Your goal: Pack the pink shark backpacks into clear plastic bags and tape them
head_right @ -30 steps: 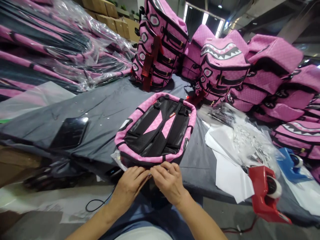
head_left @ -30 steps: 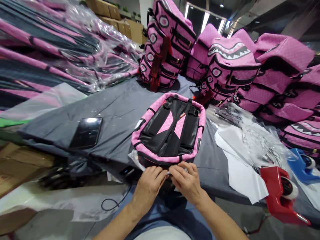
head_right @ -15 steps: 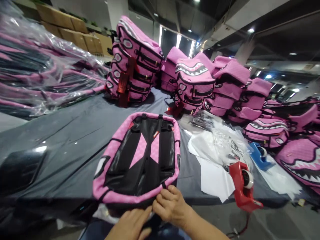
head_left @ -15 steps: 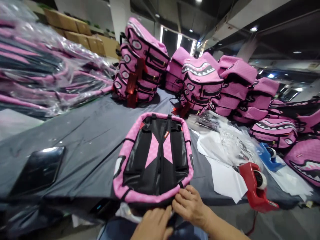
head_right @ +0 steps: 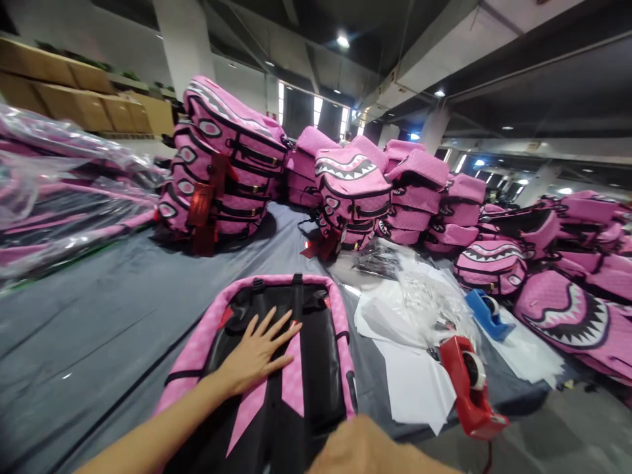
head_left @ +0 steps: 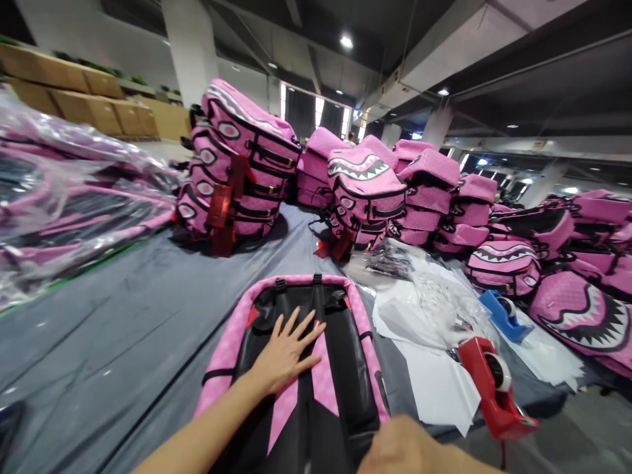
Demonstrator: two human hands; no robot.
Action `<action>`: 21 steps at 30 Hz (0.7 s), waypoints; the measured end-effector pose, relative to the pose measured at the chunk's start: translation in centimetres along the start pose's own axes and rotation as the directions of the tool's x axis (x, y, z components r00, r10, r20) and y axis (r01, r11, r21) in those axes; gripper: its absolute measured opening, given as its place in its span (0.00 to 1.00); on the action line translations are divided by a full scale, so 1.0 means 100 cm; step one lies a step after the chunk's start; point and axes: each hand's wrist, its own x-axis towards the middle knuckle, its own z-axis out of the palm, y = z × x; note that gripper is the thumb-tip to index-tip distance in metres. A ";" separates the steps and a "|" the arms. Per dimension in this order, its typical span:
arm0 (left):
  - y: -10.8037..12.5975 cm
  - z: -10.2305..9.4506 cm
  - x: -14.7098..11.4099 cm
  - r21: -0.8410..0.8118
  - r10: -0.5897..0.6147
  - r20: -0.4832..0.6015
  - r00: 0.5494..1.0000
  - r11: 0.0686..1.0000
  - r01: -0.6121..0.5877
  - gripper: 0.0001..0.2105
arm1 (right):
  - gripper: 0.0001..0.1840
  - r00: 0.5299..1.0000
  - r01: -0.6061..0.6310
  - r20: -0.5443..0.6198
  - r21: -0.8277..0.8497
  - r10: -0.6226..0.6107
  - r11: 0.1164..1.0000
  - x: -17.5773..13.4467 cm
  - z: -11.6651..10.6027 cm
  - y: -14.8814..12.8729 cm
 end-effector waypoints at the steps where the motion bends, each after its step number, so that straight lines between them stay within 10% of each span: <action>1: -0.004 0.012 0.003 0.012 0.014 -0.003 1.000 1.000 -0.014 0.30 | 0.11 0.999 -0.038 -0.027 0.003 0.038 0.999 0.013 -0.019 0.013; 4: -0.013 0.041 -0.006 0.052 0.056 -0.092 0.994 0.997 -0.052 0.31 | 0.10 0.921 -0.357 -0.161 0.009 0.354 0.934 0.061 -0.070 0.082; 6: -0.018 0.048 -0.015 0.092 0.080 -0.151 0.985 0.994 -0.066 0.32 | 0.08 0.713 -0.666 -0.242 0.062 0.658 0.744 0.093 -0.094 0.146; 9: -0.023 0.049 -0.020 0.168 0.120 -0.199 0.973 0.982 -0.086 0.33 | 0.09 0.540 -0.805 -0.336 0.061 0.772 0.590 0.131 -0.109 0.240; 14: -0.027 0.046 -0.018 0.369 0.247 -0.243 0.938 0.918 -0.146 0.37 | 0.08 0.363 -0.921 -0.337 0.015 0.869 0.390 0.149 -0.084 0.338; 21: -0.022 0.038 -0.018 0.342 0.238 -0.225 0.945 0.927 -0.152 0.39 | 0.14 0.251 -0.967 -0.252 -0.120 0.935 0.227 0.142 -0.071 0.383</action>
